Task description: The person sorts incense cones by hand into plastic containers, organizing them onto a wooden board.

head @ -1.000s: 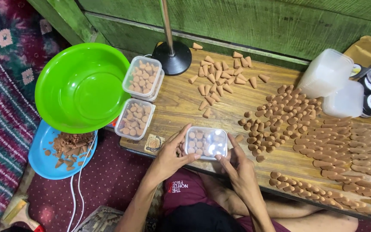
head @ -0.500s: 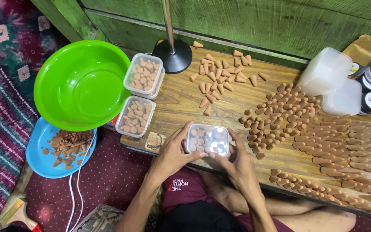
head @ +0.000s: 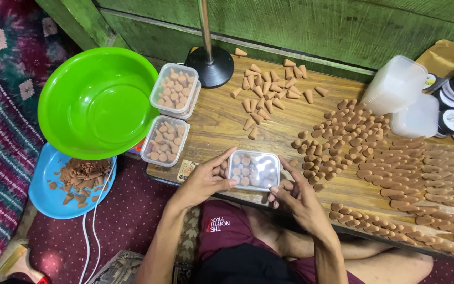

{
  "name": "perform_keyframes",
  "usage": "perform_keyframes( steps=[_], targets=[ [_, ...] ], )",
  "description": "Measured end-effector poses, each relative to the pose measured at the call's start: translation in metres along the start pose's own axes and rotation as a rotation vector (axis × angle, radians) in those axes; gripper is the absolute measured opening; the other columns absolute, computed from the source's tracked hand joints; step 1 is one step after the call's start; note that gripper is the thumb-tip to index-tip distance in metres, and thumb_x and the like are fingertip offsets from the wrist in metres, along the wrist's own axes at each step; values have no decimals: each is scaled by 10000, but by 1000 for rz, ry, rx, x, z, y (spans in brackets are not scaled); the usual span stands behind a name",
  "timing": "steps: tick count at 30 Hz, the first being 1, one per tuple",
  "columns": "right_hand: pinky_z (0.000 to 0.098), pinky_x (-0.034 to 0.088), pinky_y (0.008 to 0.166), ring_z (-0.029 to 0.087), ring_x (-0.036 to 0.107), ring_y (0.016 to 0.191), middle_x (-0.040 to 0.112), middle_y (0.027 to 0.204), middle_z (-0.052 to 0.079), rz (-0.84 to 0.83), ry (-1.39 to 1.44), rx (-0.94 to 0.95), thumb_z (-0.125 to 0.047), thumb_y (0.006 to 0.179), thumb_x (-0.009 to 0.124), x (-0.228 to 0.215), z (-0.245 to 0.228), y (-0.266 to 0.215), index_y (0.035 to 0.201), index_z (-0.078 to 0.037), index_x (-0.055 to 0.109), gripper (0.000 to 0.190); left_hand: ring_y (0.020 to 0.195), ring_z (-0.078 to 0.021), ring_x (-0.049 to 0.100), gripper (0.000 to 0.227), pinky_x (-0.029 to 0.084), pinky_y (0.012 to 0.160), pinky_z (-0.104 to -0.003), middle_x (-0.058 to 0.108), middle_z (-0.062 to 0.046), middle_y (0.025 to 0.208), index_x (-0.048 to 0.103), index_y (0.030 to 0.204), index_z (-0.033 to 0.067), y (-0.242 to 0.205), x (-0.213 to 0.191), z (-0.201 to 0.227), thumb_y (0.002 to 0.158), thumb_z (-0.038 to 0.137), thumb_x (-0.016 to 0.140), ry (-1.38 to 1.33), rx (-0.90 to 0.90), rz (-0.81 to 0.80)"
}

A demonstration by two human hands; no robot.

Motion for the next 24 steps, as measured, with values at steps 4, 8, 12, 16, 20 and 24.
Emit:
perform_keyframes(
  steps=[4, 8, 12, 16, 20, 24],
  targets=[
    [218, 447, 513, 138, 612, 642, 706, 768, 106, 40, -55, 38, -32, 938, 592, 3, -4, -1, 1604, -48, 301, 727, 932, -201, 589, 854, 573, 764, -252, 516, -110, 1024, 323, 1598, 55, 4, -1, -2, 847, 40, 729, -14, 18, -15],
    [257, 502, 586, 160, 632, 710, 671, 833, 99, 113, -292, 75, -78, 907, 647, 4, -13, 0, 1596, -81, 355, 748, 745, -116, 556, 618, 513, 615, -207, 575, -55, 912, 491, 1509, 51, 10, 0, 6, 916, 36, 665, 127, 32, 112],
    [439, 490, 1058, 322, 587, 1308, 463, 1564, 215, 116, -547, 63, -218, 871, 670, 0, -14, 2, 1577, -116, 345, 785, 751, -153, 644, 437, 585, 636, -248, 646, -67, 925, 639, 1356, 76, 16, 2, 12, 922, 117, 666, 293, -8, 249],
    [390, 547, 941, 267, 711, 1095, 711, 1289, 143, 146, -613, 145, -226, 840, 714, 3, -31, 5, 1558, -199, 441, 768, 711, -114, 593, 252, 538, 597, -224, 631, -53, 895, 684, 1189, 30, 28, 6, 14, 943, 54, 635, 296, 21, 312],
    [275, 471, 612, 151, 567, 700, 621, 842, 50, 134, -532, 129, -145, 837, 756, -3, -27, 7, 1518, -135, 512, 723, 636, -134, 593, 98, 478, 485, -242, 655, -65, 871, 662, 1028, 76, 41, 9, 6, 967, 149, 638, 430, -97, 407],
    [411, 564, 717, 263, 679, 687, 718, 780, 137, 107, -465, 111, -154, 859, 766, -11, -15, 9, 1522, -130, 493, 717, 904, -411, 716, 208, 547, 791, -496, 677, -244, 973, 621, 1020, -7, 37, 20, 20, 978, 197, 605, 479, -1, 440]
  ],
)
Point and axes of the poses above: each hand's wrist, its own y-axis towards the middle knuckle, its own x-axis out of the palm, z = x × y, the point moved 2 cm from there along y, towards the middle knuckle
